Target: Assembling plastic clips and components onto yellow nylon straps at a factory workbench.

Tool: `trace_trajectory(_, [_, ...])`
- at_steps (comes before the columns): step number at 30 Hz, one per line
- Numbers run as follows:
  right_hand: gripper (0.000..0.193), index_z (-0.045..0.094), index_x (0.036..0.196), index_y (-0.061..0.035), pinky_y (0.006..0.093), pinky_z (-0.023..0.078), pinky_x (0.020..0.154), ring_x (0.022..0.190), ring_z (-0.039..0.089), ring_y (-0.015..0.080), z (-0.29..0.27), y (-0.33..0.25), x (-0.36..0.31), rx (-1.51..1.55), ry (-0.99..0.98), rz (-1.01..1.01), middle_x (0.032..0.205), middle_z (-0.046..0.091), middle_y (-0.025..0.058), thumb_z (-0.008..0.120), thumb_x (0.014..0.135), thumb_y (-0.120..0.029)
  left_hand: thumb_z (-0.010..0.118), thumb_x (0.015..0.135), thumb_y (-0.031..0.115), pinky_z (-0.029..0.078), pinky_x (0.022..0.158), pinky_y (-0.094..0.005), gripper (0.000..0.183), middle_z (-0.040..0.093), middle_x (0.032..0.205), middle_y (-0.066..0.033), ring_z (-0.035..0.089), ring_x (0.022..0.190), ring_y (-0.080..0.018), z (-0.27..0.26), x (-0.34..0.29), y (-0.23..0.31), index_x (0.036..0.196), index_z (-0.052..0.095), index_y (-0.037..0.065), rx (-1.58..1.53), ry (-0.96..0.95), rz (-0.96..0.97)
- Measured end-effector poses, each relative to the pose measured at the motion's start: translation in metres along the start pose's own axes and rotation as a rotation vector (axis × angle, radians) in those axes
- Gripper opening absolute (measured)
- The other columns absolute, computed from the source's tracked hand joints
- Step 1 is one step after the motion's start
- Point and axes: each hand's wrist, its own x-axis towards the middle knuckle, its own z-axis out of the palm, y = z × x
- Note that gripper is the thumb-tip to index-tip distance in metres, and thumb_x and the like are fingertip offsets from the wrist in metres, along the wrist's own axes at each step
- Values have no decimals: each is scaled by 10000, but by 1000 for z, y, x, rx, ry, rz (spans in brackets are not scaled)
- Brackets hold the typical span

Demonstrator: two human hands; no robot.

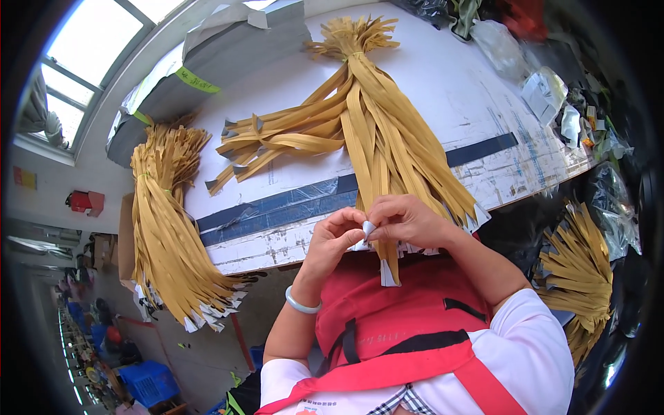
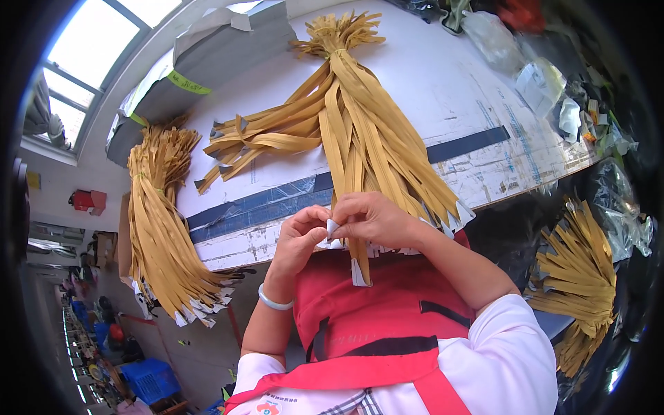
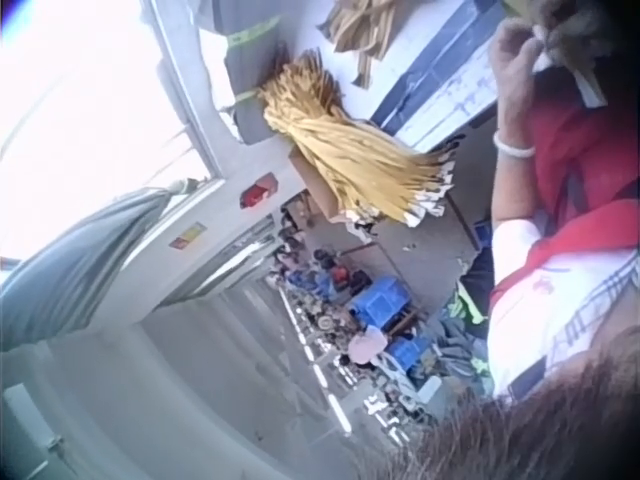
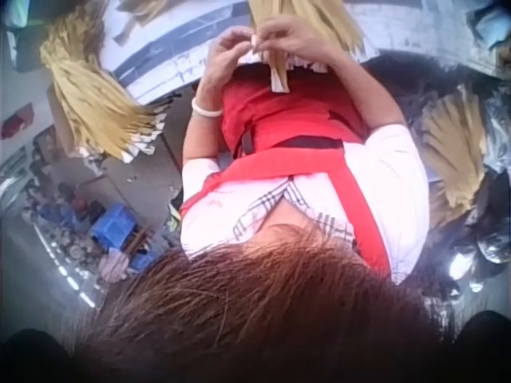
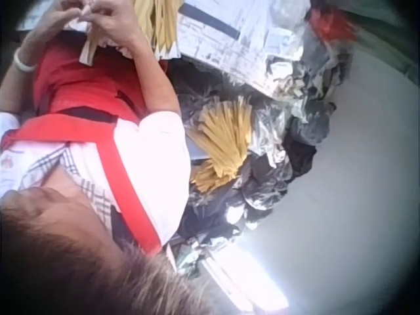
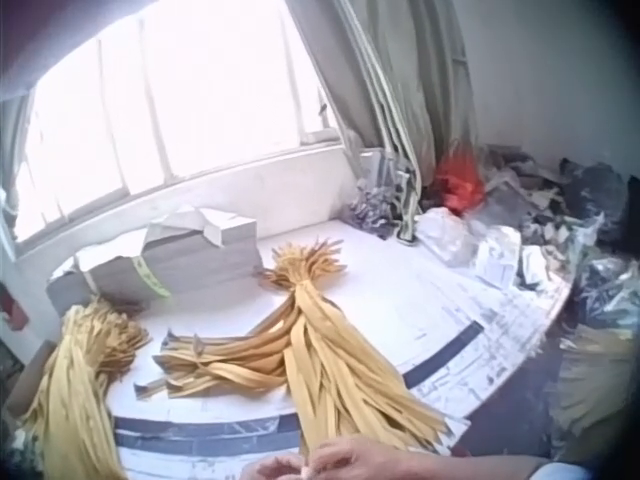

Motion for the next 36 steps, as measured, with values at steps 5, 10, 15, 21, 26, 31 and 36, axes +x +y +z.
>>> trace_trajectory(5, [49, 709, 907, -39, 226, 497, 644, 751, 621, 79, -2, -7, 4, 426, -36, 277, 869, 645, 8, 735, 895, -79, 704, 890, -19, 536, 809, -234, 142, 668, 1018, -29, 654, 896, -109, -10, -3, 6, 1010, 630, 6, 44, -25, -33])
trace_trajectory(10, [68, 654, 859, -33, 219, 476, 575, 676, 611, 75, 6, -6, 0, 263, 98, 322, 801, 602, 8, 711, 889, -54, 669, 867, -97, 560, 760, -242, 162, 664, 975, -43, 676, 830, -130, 4, -8, 1, 987, 615, -3, 156, 76, 67])
trace_trajectory(15, [94, 610, 844, -21, 344, 455, 544, 622, 593, 246, 37, 7, 3, -527, 429, -178, 760, 520, 96, 698, 818, -2, 564, 791, -178, 572, 702, -247, 263, 535, 787, -25, 631, 773, -130, 31, 2, -13, 985, 587, -3, 1061, 415, 474])
trace_trajectory(21, [78, 628, 924, -51, 366, 516, 620, 706, 630, 308, 21, 13, -1, -476, 387, -245, 874, 596, 110, 675, 876, -91, 647, 860, -110, 596, 694, -243, 349, 566, 1118, -76, 640, 888, -123, 13, -1, 10, 1193, 631, -6, 355, 183, 112])
trace_trajectory(26, [158, 626, 951, -13, 250, 490, 648, 683, 578, 92, 25, 0, -5, 259, 327, 209, 824, 622, 10, 649, 975, -168, 682, 878, -55, 546, 656, -256, 68, 624, 889, -64, 635, 731, -137, -1, -8, 3, 935, 651, -31, 591, 165, 209])
trace_trajectory(31, [162, 609, 936, -18, 211, 479, 624, 694, 570, 40, 32, 1, -18, 190, 303, 267, 797, 615, -4, 643, 987, -168, 657, 855, -83, 481, 606, -300, 116, 597, 842, -111, 604, 682, -197, 14, -15, -9, 911, 587, -8, 1008, 170, 474])
trace_trajectory(36, [185, 602, 882, -16, 238, 416, 564, 644, 511, 49, 35, -6, -39, -8, 361, 245, 714, 564, -8, 656, 972, -169, 599, 907, -75, 506, 613, -304, 99, 582, 827, -104, 602, 664, -192, 9, -29, -7, 944, 545, -1, 950, 221, 391])
